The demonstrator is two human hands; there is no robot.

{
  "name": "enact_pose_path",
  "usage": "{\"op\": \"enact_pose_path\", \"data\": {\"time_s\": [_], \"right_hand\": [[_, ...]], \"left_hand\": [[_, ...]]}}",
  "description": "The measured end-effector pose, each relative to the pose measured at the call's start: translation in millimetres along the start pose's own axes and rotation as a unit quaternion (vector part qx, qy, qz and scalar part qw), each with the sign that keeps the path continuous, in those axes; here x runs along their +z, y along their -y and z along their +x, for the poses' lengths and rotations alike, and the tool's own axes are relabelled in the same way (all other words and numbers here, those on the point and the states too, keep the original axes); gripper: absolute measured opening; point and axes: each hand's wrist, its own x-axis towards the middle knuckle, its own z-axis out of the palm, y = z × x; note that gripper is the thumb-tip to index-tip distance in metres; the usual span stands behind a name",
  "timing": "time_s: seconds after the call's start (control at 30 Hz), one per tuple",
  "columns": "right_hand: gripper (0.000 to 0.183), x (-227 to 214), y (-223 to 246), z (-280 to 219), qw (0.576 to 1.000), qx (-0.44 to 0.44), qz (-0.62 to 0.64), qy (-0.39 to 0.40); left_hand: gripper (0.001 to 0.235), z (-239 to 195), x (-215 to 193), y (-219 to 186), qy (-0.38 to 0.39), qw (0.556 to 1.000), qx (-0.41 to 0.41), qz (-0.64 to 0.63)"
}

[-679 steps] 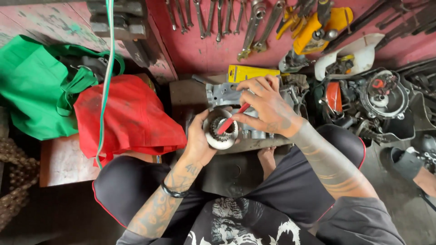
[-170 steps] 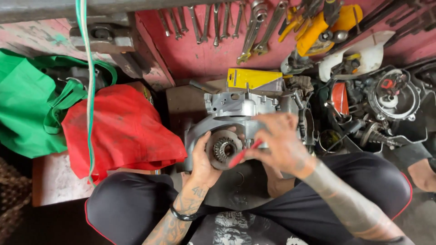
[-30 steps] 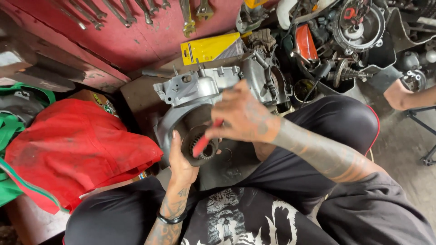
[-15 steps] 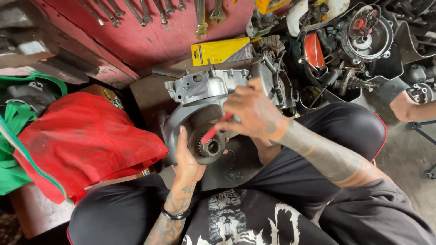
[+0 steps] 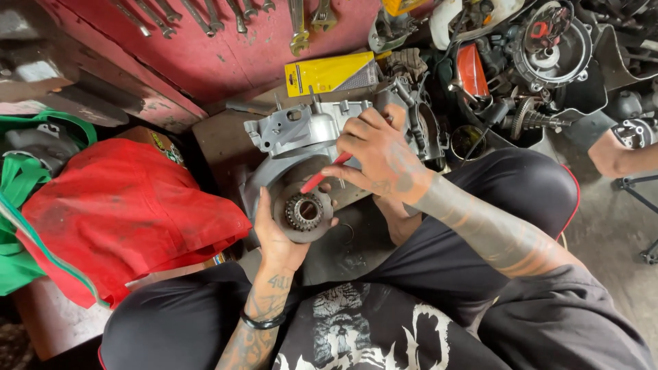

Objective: A person is cleaning a motorcycle engine gear component using a small brush to remove dirt and grease.

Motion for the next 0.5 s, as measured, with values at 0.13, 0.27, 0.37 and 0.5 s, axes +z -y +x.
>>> {"op": "enact_pose_path", "data": {"time_s": [0.13,0.27,0.37,0.5], "right_hand": [[0.049,-0.2,18.0,-2.5,0.999,-0.031,0.042,0.013],[0.057,3.4,-2.2,-3.7,1.000,0.013,-0.006,-0.006],[0.053,-2.6,0.5,-4.2,0.999,-0.001,-0.046,-0.004],[0.051,7.7,2.4,-8.0,1.000,-0.007,0.006,0.024]], "left_hand": [[0.087,2.3,6.7,-5.0,-0.077,0.996,-0.039,0.010],[0.082,5.8,-0.9,0.4,-0.001,1.000,0.006,-0.030],[0.084,5.9,10.1,-4.0,-0.042,0.998,-0.038,-0.035],[0.079,5.7,5.7,0.8,-0.022,0.998,-0.031,-0.044]]}}
